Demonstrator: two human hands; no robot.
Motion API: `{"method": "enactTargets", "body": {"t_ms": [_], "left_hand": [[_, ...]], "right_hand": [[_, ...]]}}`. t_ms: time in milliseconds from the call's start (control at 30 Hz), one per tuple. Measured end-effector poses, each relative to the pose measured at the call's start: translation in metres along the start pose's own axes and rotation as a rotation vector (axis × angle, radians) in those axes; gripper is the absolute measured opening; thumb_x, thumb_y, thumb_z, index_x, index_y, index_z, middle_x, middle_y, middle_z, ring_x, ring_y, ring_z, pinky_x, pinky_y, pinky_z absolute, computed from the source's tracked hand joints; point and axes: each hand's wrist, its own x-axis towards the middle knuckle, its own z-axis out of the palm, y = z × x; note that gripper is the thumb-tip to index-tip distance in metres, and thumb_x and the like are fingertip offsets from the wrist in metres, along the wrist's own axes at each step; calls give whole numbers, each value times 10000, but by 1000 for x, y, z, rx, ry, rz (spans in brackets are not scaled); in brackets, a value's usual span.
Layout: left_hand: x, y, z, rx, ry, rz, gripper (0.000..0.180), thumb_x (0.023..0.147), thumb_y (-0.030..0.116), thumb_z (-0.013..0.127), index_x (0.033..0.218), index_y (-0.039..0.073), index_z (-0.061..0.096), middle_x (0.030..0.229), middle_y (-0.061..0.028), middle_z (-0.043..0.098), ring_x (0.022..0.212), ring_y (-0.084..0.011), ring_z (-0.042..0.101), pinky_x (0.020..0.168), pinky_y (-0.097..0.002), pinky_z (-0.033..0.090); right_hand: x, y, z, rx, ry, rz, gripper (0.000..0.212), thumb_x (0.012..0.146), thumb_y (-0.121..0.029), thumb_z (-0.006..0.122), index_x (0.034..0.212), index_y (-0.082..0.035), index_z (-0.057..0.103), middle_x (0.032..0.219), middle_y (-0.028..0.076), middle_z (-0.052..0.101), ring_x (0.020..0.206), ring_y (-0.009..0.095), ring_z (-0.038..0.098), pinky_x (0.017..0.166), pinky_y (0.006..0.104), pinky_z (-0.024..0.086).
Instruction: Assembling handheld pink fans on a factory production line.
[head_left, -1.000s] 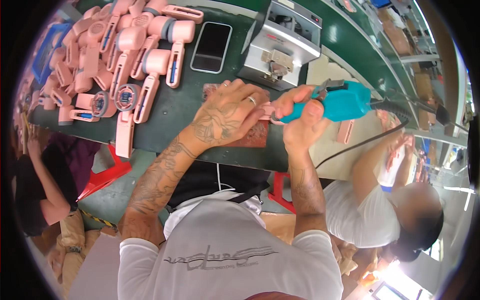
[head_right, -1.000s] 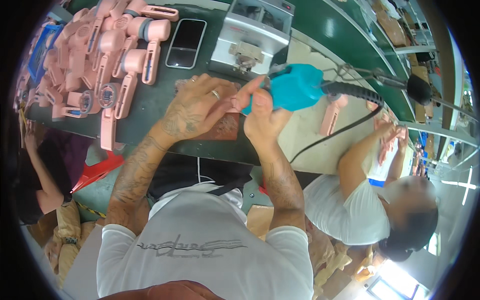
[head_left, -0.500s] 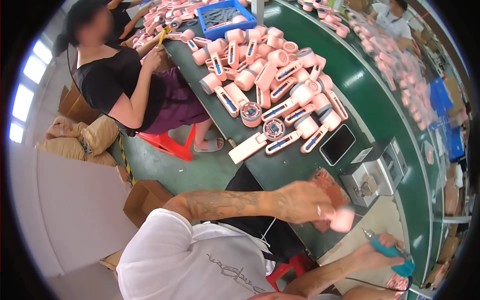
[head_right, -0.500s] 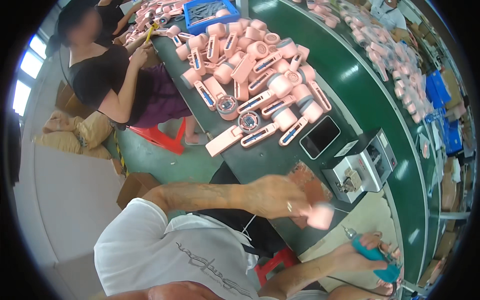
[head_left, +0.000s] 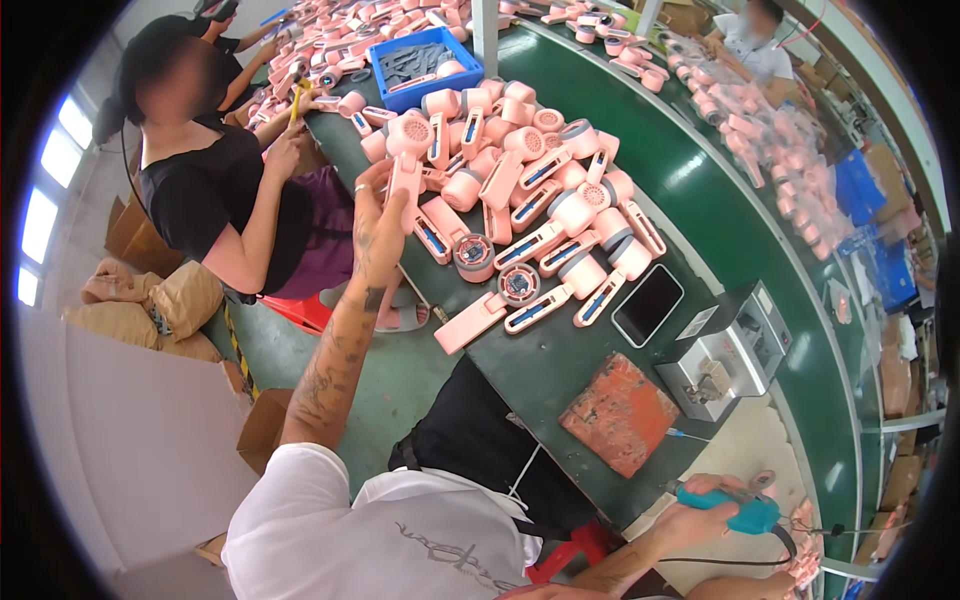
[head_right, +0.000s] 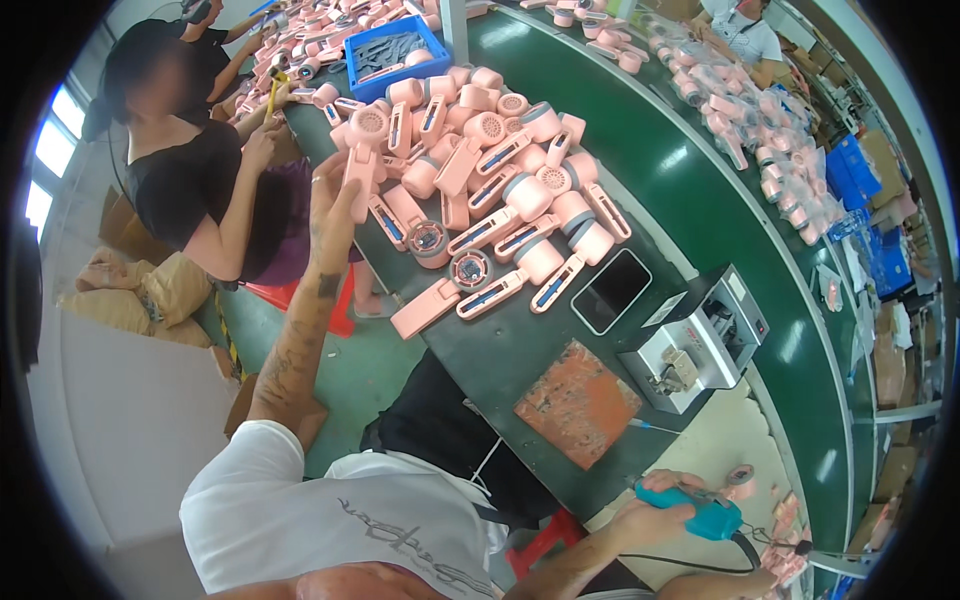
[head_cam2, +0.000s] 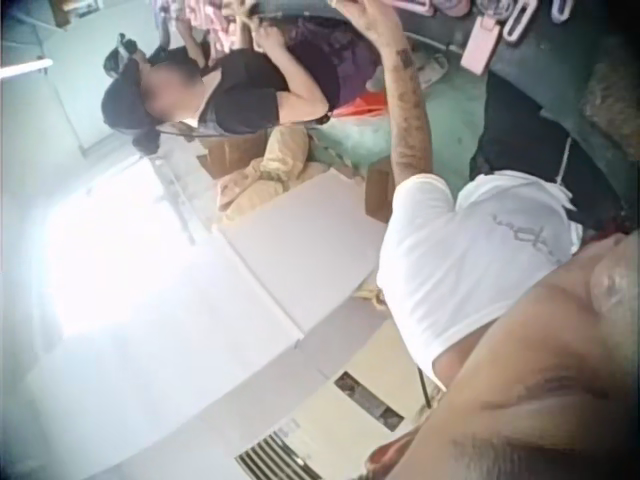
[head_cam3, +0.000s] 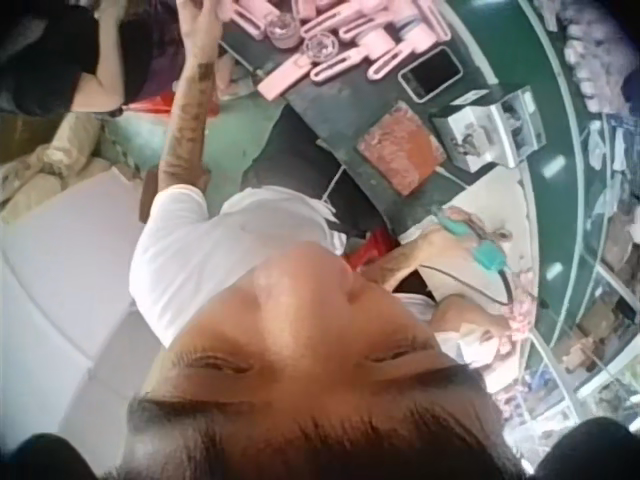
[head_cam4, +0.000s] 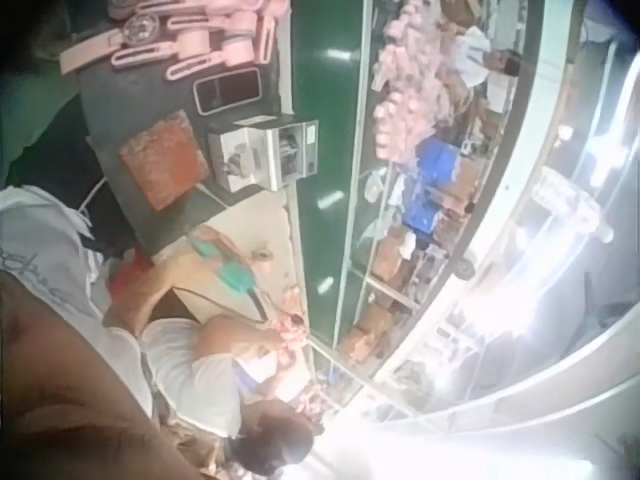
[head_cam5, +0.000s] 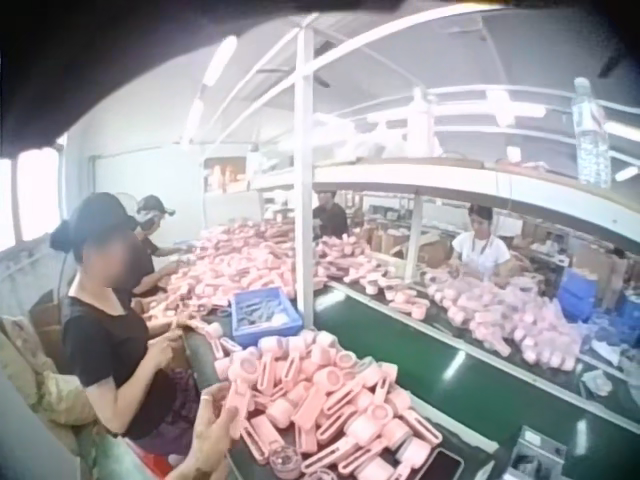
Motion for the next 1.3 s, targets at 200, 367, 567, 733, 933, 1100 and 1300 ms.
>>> {"method": "enactTargets", "body": {"t_ms": [200, 367, 567, 733, 933, 1100, 1300], "left_hand": [[62, -13, 54, 175, -135, 60, 468, 986, 175, 590, 1409, -9, 515, 1378, -213, 586, 1252, -309, 592, 1073, -384, 461], [120, -19, 103, 381, -134, 171, 457, 963, 240, 586, 1329, -34, 573, 1291, -265, 619, 1256, -395, 585, 1088, -436, 451], [137, -56, 110, 814, -369, 417, 351, 982, 300, 599, 1173, 20, 688, 1206, -250, 638, 1116, -431, 616, 977, -519, 497], [125, -57, 95, 833, -491, 490, 386, 947, 329, 645, 1186, 29, 690, 1142, -238, 660, 1112, -424, 616, 951, -516, 507], [114, -55, 114, 737, -404, 605, 374, 917, 219, 694, 1247, 52, 646, 1173, -216, 630, 1135, -401, 599, 1014, -499, 475], [13, 52, 168, 321, -469, 656, 275, 961, 53, 688, 1232, 11, 660, 1121, -132, 716, 1021, -241, 693, 907, -367, 568], [-182, 124, 254, -28, -1237, 435, 178, 962, 133, 714, 1095, 14, 700, 998, -139, 736, 893, -231, 723, 783, -340, 572]], "right_hand": [[-7, 0, 6, 69, -78, 18, 718, 913, -677, 672, 1131, -8, 530, 698, 62, 531, 628, 171, 530, 586, 298, 426], [-18, -5, 1, 57, -66, 29, 702, 920, -672, 669, 1109, -10, 531, 692, 60, 522, 612, 172, 522, 566, 302, 427], [-27, -7, -11, 14, -48, 23, 741, 908, -697, 670, 1090, 4, 513, 688, 69, 513, 589, 177, 519, 538, 303, 436], [-28, -6, -15, 23, -97, 15, 735, 937, -690, 634, 1097, 18, 520, 699, 68, 508, 608, 180, 525, 551, 304, 439], [-32, -4, -22, 20, -106, 10, 720, 956, -672, 620, 1123, 22, 526, 711, 62, 517, 633, 176, 535, 562, 307, 444], [-45, 5, -49, -7, -93, 138, 283, 1052, -253, 582, 1185, -5, 615, 966, 89, 672, 876, 215, 670, 776, 354, 547], [-30, -27, -28, -15, -229, 132, 604, 926, -517, 757, 1114, 34, 595, 804, 71, 626, 669, 167, 620, 600, 308, 479]]}}
